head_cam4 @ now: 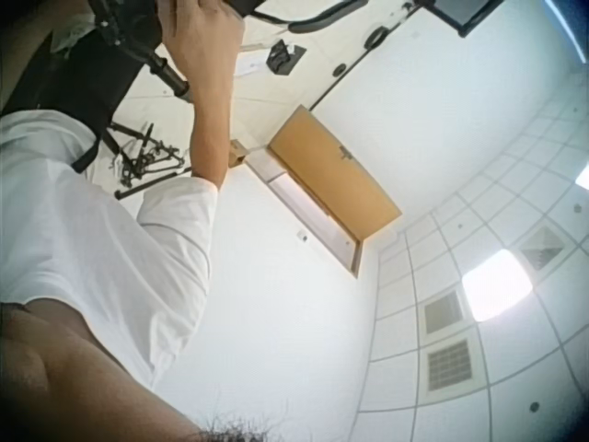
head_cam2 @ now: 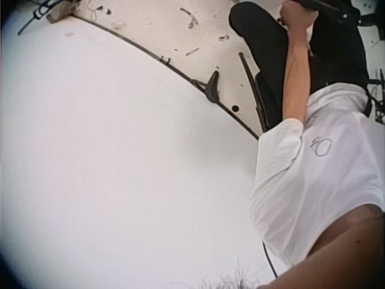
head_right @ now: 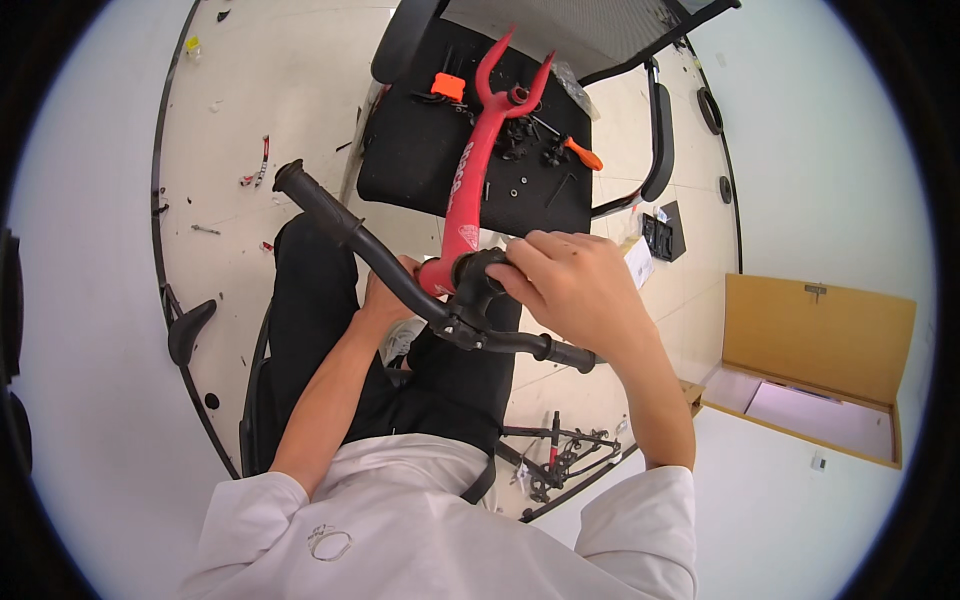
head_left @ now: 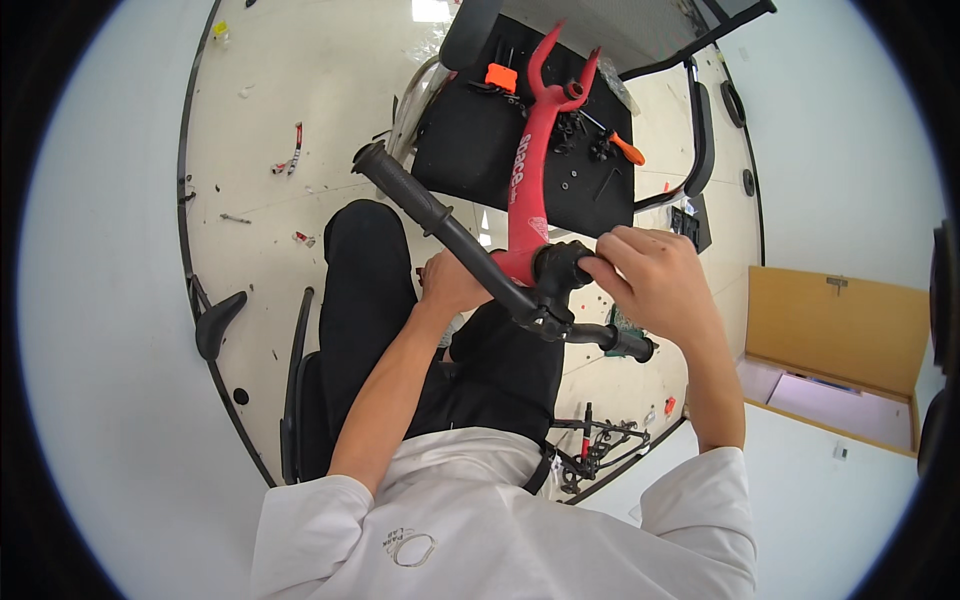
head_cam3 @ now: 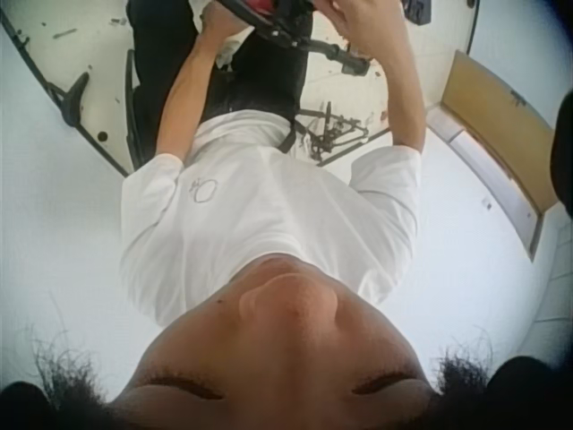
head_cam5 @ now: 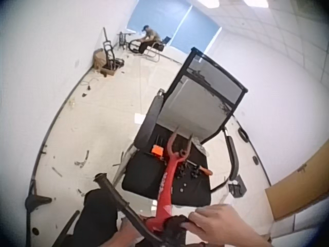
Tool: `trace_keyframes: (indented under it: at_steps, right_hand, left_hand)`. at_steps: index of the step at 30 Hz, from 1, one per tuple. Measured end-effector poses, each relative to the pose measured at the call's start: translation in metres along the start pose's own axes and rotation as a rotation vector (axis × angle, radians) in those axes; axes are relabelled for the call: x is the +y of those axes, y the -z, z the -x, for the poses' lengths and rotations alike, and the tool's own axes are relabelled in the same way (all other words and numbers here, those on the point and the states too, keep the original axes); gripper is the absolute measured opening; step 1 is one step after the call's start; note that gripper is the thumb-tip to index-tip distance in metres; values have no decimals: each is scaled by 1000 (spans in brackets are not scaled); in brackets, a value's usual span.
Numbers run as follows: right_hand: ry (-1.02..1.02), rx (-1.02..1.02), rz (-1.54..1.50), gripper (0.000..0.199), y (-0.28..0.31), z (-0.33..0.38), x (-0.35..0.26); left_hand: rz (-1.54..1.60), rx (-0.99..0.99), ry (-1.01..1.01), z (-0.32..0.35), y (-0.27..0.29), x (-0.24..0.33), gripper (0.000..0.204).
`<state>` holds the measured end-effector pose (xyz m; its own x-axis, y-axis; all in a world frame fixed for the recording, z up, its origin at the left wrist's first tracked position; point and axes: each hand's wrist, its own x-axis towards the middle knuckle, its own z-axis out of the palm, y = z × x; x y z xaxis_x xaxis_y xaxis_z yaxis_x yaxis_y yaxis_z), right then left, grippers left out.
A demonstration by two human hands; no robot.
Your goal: The person assembles a bicycle handlebar onto a red fork. They insert the handlebar into the fork's steerer tube, then add spacers, washers, and a bolt. Finally, they tighten the bolt with a hex key to secure the handlebar in place.
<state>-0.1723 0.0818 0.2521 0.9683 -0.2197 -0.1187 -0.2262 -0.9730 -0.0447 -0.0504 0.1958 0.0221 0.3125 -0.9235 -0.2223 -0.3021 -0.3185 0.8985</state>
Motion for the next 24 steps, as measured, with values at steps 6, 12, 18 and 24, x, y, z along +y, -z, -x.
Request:
trace_keyframes:
  at_steps: [6, 12, 18, 24]
  right_hand:
    - [-30, 93, -175, 12, -1, 5, -6]
    - [-17, 37, 17, 17, -4, 3, -12]
    - [-22, 15, 34, 19, -1, 9, 0]
    - [16, 73, 38, 18, -4, 6, -7]
  left_hand:
    - [13, -7, 70, -2, -4, -8, 35]
    - [-4, -19, 55, -1, -2, -4, 33]
    - [-12, -21, 36, 0, 2, 2, 34]
    - [-8, -13, 48, 1, -1, -2, 33]
